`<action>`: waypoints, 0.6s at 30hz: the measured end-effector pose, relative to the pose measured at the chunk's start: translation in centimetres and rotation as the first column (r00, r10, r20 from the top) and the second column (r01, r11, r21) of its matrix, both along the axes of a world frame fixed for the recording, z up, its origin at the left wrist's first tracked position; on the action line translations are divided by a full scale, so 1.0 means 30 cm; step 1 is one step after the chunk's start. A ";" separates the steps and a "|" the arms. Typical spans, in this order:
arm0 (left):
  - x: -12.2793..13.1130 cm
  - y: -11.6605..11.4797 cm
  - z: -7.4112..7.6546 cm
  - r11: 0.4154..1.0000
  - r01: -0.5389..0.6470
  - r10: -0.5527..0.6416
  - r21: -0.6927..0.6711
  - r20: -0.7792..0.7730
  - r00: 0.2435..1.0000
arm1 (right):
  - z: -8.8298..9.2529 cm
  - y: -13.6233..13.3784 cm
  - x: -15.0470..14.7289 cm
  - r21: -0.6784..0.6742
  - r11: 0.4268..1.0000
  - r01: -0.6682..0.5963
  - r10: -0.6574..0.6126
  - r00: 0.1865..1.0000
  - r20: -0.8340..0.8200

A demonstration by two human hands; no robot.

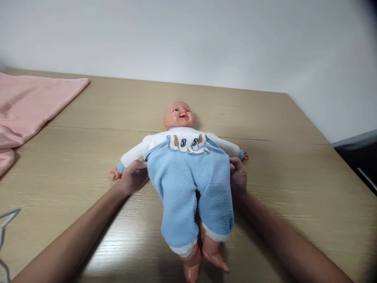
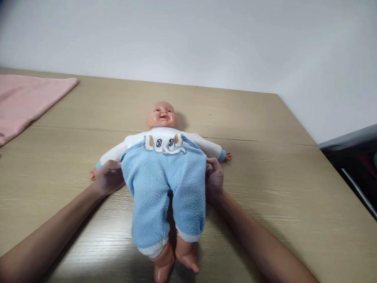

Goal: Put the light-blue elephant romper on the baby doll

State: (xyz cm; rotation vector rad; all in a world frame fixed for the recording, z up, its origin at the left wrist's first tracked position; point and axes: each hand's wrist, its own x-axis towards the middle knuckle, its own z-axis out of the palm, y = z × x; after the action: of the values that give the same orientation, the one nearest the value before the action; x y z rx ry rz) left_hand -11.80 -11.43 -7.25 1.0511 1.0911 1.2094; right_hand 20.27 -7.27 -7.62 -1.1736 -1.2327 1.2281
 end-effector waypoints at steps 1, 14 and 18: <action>-0.006 -0.005 0.004 0.998 0.049 -0.047 -0.041 0.059 0.997 | 0.011 -0.002 -0.008 -0.008 1.000 0.011 -0.011 1.000 -0.018; -0.033 -0.002 -0.027 0.961 -0.265 0.256 0.081 0.109 0.961 | 0.071 0.084 -0.008 0.113 0.993 0.027 -0.024 0.999 -0.030; -0.008 -0.004 -0.027 0.921 -0.337 0.352 0.197 -0.042 0.935 | 0.146 0.069 -0.060 0.292 0.955 -0.045 0.018 0.995 0.097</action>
State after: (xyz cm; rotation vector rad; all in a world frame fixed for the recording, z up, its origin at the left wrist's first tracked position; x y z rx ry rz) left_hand -12.03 -11.53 -8.07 1.0826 1.2787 1.5898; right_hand 18.46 -5.20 -3.25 -1.0030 -1.4532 0.9802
